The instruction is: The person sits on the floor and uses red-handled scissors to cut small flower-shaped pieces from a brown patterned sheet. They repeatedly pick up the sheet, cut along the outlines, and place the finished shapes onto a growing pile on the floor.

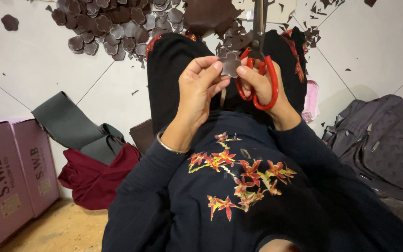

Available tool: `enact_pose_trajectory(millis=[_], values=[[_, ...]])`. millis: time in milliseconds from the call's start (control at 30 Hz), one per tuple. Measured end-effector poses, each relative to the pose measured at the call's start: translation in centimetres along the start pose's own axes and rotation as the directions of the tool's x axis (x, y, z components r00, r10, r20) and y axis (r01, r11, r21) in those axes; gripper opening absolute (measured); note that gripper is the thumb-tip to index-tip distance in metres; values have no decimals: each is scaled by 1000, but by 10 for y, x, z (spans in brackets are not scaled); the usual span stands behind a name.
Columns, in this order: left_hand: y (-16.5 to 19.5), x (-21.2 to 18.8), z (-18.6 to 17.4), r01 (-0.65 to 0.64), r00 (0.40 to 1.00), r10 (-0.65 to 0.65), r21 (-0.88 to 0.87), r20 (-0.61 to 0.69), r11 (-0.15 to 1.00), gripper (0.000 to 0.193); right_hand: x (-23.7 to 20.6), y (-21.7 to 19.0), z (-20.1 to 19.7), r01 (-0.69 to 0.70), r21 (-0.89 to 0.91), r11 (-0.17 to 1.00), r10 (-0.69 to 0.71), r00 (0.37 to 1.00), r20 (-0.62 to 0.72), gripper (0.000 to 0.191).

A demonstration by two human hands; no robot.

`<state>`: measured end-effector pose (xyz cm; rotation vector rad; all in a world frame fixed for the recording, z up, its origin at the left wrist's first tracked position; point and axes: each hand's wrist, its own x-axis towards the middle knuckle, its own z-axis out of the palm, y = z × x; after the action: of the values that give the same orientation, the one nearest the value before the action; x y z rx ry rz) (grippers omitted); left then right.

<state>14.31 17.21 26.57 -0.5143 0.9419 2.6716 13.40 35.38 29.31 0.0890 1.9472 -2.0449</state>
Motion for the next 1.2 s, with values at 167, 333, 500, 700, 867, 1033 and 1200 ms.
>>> enact_pose_trajectory(millis=[167, 333, 500, 700, 867, 1033, 1200], values=[[1, -3, 5, -76, 997, 76, -20, 6, 997, 18, -7, -1, 2, 48, -8, 999, -47, 998, 35, 19], [6, -6, 1, -56, 998, 55, 47, 20, 997, 23, -4, -1, 5, 52, -80, 995, -51, 999, 19, 15], [3, -2, -1, -98, 995, 95, 140, 32, 985, 16, -2, 3, 8, 48, -149, 988, -46, 999, 21, 16], [11, -5, -1, 7, 999, -5, -26, 49, 1000, 23, -6, -3, 8, -9, -23, 1000, 9, 1000, 14, 10], [10, -8, 2, -40, 997, 37, 33, 71, 999, 19, -10, -10, 9, 36, -28, 999, -34, 998, 51, 13], [-6, 2, -10, -81, 996, 76, 121, 44, 989, 18, -9, -8, 14, 10, -33, 999, -9, 999, 40, 14], [-10, 42, -61, -134, 976, 144, 73, -162, 988, 28, 1, 6, 10, -77, -14, 997, 77, 997, -1, 18]])
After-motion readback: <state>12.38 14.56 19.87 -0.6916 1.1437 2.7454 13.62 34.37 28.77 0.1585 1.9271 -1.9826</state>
